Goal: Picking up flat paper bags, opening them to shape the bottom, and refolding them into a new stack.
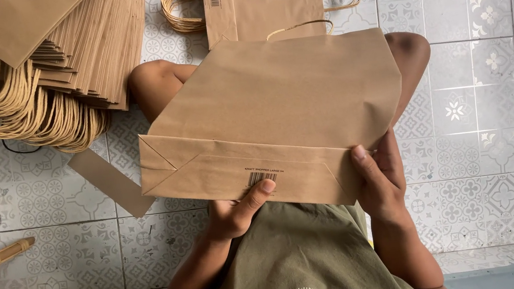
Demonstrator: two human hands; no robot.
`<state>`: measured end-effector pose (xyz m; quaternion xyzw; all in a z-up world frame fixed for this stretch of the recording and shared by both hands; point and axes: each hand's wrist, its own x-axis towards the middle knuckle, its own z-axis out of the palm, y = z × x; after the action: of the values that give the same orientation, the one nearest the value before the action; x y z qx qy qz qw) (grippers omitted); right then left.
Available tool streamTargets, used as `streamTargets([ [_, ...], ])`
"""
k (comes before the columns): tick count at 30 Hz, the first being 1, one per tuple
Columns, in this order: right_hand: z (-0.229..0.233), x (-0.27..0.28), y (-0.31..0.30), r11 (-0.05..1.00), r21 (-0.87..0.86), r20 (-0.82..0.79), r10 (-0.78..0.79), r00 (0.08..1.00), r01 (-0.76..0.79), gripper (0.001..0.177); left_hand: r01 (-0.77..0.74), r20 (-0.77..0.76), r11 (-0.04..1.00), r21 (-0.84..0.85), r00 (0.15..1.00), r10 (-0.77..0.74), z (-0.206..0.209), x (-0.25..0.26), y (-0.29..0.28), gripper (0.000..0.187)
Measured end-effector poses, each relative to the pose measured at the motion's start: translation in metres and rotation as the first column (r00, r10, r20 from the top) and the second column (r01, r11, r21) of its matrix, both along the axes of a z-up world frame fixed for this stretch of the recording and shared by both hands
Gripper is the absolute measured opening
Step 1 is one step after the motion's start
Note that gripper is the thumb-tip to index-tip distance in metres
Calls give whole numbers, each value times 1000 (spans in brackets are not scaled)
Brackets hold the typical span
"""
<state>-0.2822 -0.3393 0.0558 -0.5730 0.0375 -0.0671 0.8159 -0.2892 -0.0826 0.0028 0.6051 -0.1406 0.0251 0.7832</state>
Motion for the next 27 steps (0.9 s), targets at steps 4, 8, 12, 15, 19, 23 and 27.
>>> streamTargets([
  [4,-1,-2,-2,998,-57,-10,-30,1000,29,68,-26,145,989,144,989,5,79,12,-15,13],
  [8,18,2,10,985,-170,12,-38,999,39,103,37,91,996,85,995,-44,30,-2,-14,16],
  [12,16,4,8,996,-80,-45,-49,998,45,84,22,99,983,182,994,-40,74,6,-18,12],
  [15,14,4,5,994,-93,-29,-53,998,50,71,43,80,988,149,995,-56,77,10,-18,15],
  [19,-5,5,-11,994,-80,5,-73,997,73,64,70,43,997,43,996,-72,49,3,-15,12],
  [23,-18,10,-33,992,-66,61,-100,993,104,55,-154,-43,976,-153,988,149,43,13,-10,35],
  [27,-21,10,-48,986,-110,67,-122,990,129,47,-144,-167,928,-344,982,91,81,32,-2,37],
])
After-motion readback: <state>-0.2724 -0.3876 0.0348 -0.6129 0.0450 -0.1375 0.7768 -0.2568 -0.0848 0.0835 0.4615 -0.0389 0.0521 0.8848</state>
